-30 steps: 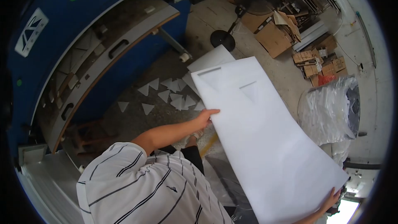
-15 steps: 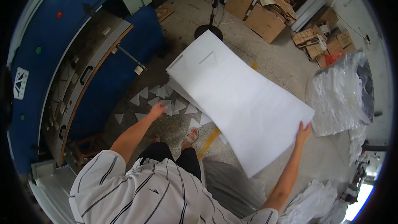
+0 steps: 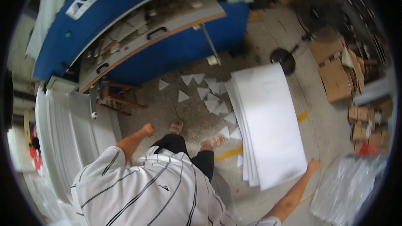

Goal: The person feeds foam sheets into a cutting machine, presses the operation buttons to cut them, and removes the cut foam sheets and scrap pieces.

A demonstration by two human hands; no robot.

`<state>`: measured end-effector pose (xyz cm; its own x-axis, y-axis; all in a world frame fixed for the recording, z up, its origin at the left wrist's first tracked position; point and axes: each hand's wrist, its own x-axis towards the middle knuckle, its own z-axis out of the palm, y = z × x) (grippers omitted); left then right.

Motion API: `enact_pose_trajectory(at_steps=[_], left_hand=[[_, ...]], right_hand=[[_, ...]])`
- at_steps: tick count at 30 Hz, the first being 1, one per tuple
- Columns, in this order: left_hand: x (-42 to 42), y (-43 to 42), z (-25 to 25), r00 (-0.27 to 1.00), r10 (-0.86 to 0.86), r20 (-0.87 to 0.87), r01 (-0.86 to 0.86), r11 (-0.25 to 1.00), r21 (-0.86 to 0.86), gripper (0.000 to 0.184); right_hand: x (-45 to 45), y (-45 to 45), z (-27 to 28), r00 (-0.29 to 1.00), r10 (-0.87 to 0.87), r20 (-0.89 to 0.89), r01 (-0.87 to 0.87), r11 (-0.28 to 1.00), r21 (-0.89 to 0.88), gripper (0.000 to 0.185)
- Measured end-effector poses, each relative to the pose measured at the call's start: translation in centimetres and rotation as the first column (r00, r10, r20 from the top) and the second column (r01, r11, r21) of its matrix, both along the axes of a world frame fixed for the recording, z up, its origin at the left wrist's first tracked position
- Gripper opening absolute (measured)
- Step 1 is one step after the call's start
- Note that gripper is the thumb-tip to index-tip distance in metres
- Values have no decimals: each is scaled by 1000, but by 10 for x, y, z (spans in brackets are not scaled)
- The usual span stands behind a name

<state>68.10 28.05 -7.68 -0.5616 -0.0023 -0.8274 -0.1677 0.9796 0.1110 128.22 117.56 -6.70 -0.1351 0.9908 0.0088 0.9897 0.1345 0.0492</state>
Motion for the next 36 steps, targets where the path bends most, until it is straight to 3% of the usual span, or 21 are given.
enact_pose_trajectory(at_steps=[2,4,7,13,15,19,20,22,23,25,26,27,28,29,30,31,33,35,36], left_hand=[[5,13,-4,997,-21,68,22,1000,-15,25],[-3,34,11,915,-402,33,393,908,146,26],[-25,49,31,890,-398,-220,453,826,336,33],[-107,5,62,877,-64,-475,275,879,390,40],[-130,-41,44,832,-49,-553,303,875,378,38],[-175,-149,-6,818,-227,-528,407,877,255,43],[-193,-166,0,879,-315,-358,394,902,174,42],[-239,-207,-5,793,-218,-569,409,882,233,38],[-260,-216,50,790,19,-613,299,860,412,34],[-331,-231,163,573,175,-800,293,869,400,33],[-359,-240,221,485,434,-759,194,793,578,36],[-405,-265,245,27,339,-940,338,882,328,42],[-439,-279,314,-301,346,-888,378,899,222,48],[-450,-293,395,-411,263,-873,243,954,173,55],[-458,-304,462,-600,168,-782,162,983,87,62],[-472,-316,510,-704,130,-698,116,991,68,68],[-502,-338,579,-740,114,-663,123,992,35,79],[-536,-345,619,-638,29,-769,94,995,-40,74],[-563,-351,628,-544,103,-833,228,973,-28,67]], right_hand=[[-66,10,39,979,-50,-200,44,998,-38,64],[-130,28,57,977,58,-205,-57,998,7,62],[-225,40,91,944,213,-251,-212,977,34,59],[-458,-31,208,713,609,-347,-593,788,164,56],[-529,-63,250,607,729,-317,-684,682,260,53],[-655,-175,376,338,914,-226,-758,406,510,53],[-684,-220,415,261,954,-149,-752,298,589,53],[-733,-328,493,218,968,-122,-711,243,659,55],[-758,-385,525,201,974,-101,-694,215,687,56],[-811,-488,592,73,997,-9,-673,56,738,59],[-841,-523,619,29,999,15,-660,8,751,59],[-869,-555,645,-14,999,36,-635,-37,772,59],[-894,-591,672,-54,995,90,-607,-104,788,58],[-921,-627,699,-88,985,149,-577,-172,798,58],[-950,-650,718,-146,977,159,-532,-213,820,56],[-977,-670,738,-207,954,218,-473,-292,831,54],[-1024,-710,772,-212,952,221,-457,-297,839,51],[-1070,-734,799,-149,973,178,-488,-229,842,57],[-1088,-741,809,-53,989,140,-562,-146,814,59]])
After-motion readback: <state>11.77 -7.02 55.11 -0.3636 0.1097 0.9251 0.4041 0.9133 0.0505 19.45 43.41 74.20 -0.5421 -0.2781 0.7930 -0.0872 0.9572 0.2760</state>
